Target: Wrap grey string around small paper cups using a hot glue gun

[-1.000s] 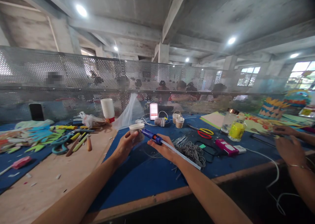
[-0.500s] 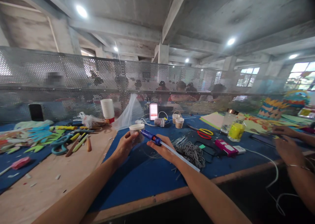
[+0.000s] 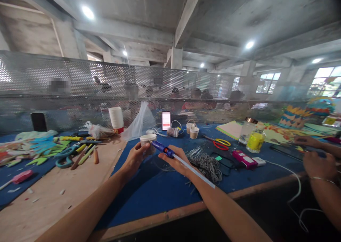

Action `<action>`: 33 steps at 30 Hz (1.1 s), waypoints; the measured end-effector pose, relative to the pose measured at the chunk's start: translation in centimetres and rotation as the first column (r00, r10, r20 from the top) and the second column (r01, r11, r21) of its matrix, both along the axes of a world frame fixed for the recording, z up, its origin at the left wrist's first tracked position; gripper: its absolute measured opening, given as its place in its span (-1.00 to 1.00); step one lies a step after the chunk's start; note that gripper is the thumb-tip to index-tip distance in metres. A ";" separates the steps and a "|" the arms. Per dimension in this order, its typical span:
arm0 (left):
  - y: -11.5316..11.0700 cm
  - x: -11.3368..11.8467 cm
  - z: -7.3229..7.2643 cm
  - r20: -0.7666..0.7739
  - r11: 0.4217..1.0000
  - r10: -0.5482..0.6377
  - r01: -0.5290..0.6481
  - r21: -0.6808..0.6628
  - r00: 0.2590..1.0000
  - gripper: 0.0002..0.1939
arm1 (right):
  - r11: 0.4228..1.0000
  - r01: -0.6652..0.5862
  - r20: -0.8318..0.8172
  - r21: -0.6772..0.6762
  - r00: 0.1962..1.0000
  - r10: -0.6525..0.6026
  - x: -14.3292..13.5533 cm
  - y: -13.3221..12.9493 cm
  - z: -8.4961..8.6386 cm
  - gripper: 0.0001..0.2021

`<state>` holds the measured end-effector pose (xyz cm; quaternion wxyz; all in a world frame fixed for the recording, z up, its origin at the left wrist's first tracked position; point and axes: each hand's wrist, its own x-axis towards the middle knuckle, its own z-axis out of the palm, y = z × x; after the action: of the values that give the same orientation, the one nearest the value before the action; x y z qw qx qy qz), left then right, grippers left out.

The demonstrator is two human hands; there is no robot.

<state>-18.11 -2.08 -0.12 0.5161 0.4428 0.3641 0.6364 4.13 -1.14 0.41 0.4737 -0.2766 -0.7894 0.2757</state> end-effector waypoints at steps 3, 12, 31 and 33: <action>0.0 0.0 0.1 -0.002 1.000 -0.005 0.005 -0.001 1.000 -0.45 | 1.000 0.008 0.008 0.020 1.000 -0.008 0.0 0.1 -0.3 -0.51; -0.1 0.0 0.1 0.002 1.000 -0.017 0.017 0.010 1.000 -0.40 | 0.995 0.033 0.035 0.092 0.999 -0.036 0.0 0.3 -0.5 -0.50; -0.4 0.3 0.4 -0.002 1.000 -0.011 0.011 0.001 1.000 -0.44 | 0.987 0.054 0.056 0.154 0.996 -0.064 0.0 0.1 -0.1 -0.48; -0.3 0.3 0.4 -0.004 1.000 -0.012 0.012 -0.002 1.000 -0.43 | 0.986 0.063 0.062 0.154 0.995 -0.073 0.0 0.1 -0.2 -0.48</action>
<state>-17.86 -2.40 0.25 0.5197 0.4456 0.3630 0.6322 4.14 -1.04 0.24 0.4755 -0.2756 -0.8138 0.1889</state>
